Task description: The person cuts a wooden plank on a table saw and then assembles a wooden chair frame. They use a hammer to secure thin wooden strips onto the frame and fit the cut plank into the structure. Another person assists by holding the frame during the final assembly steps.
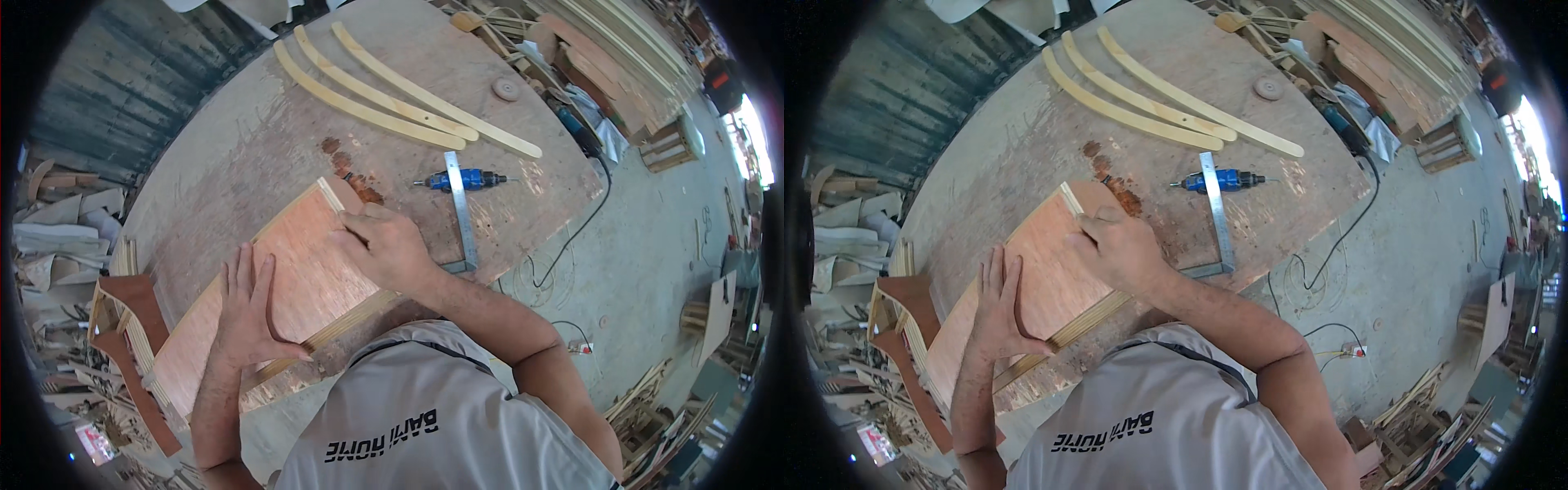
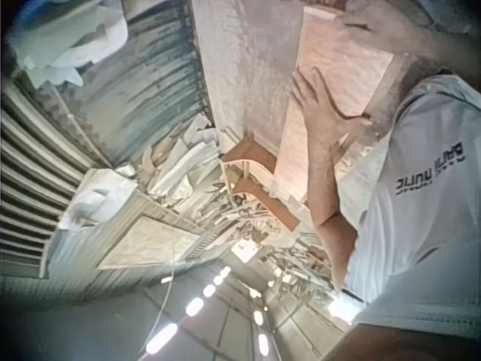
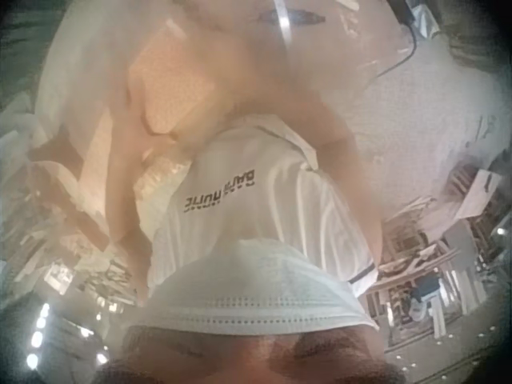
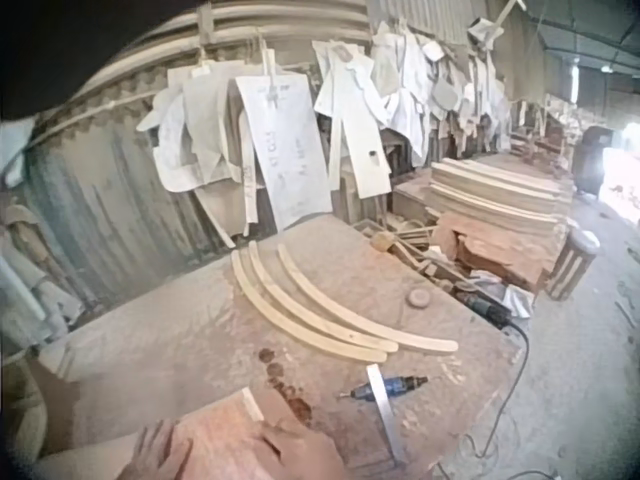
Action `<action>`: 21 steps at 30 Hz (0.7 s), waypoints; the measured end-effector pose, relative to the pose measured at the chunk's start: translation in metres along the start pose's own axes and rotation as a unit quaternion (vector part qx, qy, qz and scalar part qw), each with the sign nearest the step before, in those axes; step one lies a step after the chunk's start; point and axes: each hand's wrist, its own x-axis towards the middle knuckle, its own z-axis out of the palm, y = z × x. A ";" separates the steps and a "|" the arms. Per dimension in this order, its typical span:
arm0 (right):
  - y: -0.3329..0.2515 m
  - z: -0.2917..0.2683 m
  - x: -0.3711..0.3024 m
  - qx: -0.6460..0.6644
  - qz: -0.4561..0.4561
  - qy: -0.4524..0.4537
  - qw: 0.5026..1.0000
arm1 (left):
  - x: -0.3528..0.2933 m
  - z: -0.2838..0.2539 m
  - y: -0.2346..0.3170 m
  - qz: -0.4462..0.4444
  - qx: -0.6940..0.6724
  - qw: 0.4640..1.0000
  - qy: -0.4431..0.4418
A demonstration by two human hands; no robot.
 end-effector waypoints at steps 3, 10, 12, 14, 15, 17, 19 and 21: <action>0.027 0.002 -0.001 0.157 0.069 0.035 0.985 | -0.001 0.002 -0.006 -0.014 -0.002 1.000 -0.021; 0.093 -0.004 -0.035 0.166 0.324 0.002 0.932 | -0.007 -0.001 -0.007 -0.037 -0.065 0.996 -0.039; 0.089 -0.005 -0.040 0.200 0.306 0.021 0.930 | -0.012 -0.002 -0.008 -0.054 -0.103 0.992 -0.045; 0.113 -0.013 -0.041 0.219 0.270 0.014 0.938 | 0.000 -0.006 -0.015 -0.030 -0.130 0.991 -0.021; 0.105 -0.013 -0.039 0.183 0.286 0.041 0.940 | 0.002 -0.007 -0.016 -0.013 -0.150 0.989 -0.006; 0.087 -0.008 -0.036 0.206 0.278 0.037 0.937 | -0.017 0.016 -0.026 0.037 -0.128 0.987 0.095; 0.070 -0.005 -0.030 0.219 0.277 0.021 0.935 | -0.038 0.023 -0.023 0.026 -0.159 0.980 0.117; 0.062 -0.006 -0.017 0.192 0.226 0.007 0.955 | -0.055 0.035 -0.015 0.011 -0.164 0.968 0.188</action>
